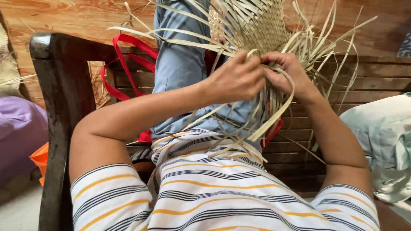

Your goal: Weaving thin bamboo strips together to create a basket or mat structure.

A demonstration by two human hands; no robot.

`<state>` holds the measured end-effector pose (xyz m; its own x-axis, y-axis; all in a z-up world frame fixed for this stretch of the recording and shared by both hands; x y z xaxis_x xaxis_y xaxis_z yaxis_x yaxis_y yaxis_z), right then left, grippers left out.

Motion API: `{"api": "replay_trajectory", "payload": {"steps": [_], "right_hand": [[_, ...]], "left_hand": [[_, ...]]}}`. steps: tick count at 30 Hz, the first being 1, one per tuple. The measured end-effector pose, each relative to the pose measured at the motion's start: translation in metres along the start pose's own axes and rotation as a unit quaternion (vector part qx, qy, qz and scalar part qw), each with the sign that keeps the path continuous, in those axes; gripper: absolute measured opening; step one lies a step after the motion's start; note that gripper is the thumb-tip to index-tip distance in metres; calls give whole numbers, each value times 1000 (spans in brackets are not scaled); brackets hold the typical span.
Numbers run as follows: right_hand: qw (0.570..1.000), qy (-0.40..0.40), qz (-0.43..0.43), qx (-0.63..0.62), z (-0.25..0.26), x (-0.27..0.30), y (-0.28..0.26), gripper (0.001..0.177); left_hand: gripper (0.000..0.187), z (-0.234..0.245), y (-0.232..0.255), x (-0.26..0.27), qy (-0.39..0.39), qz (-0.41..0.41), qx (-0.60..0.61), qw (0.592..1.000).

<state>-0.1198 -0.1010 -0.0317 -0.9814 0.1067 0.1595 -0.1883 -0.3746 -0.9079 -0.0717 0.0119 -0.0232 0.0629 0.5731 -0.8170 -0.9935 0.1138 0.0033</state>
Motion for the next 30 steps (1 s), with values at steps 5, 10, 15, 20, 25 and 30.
{"api": "replay_trajectory", "payload": {"steps": [5,10,15,20,25,30], "right_hand": [[998,3,30,55,-1,-3,-23,21],[988,-12,75,132,-2,-5,-13,7],[994,-16,59,96,-5,-9,-20,11],[999,15,21,36,-4,-8,-13,11],[998,47,-17,-47,-4,-8,-6,12],[998,37,-7,-57,-1,-10,-13,21]], "left_hand": [[10,17,-32,-12,-147,133,-74,977],[14,16,-46,-13,-163,219,-59,960],[11,47,-71,-45,-9,310,140,940],[16,31,-93,-32,-5,378,397,836],[17,59,-72,-39,-21,195,65,978],[8,43,-38,-30,-181,140,-37,973]]}}
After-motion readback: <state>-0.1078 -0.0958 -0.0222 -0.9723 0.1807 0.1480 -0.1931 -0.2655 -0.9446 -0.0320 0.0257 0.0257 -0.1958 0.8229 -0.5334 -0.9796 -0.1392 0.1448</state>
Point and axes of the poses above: each hand's wrist, its own x-axis away from the middle knuckle, its own z-axis out of the back of the hand, y = z × x, the point moved 4 cm from there along -x, towards the middle knuckle, and after that the axes turned 6 degrees about y, right-handed, at the moved point
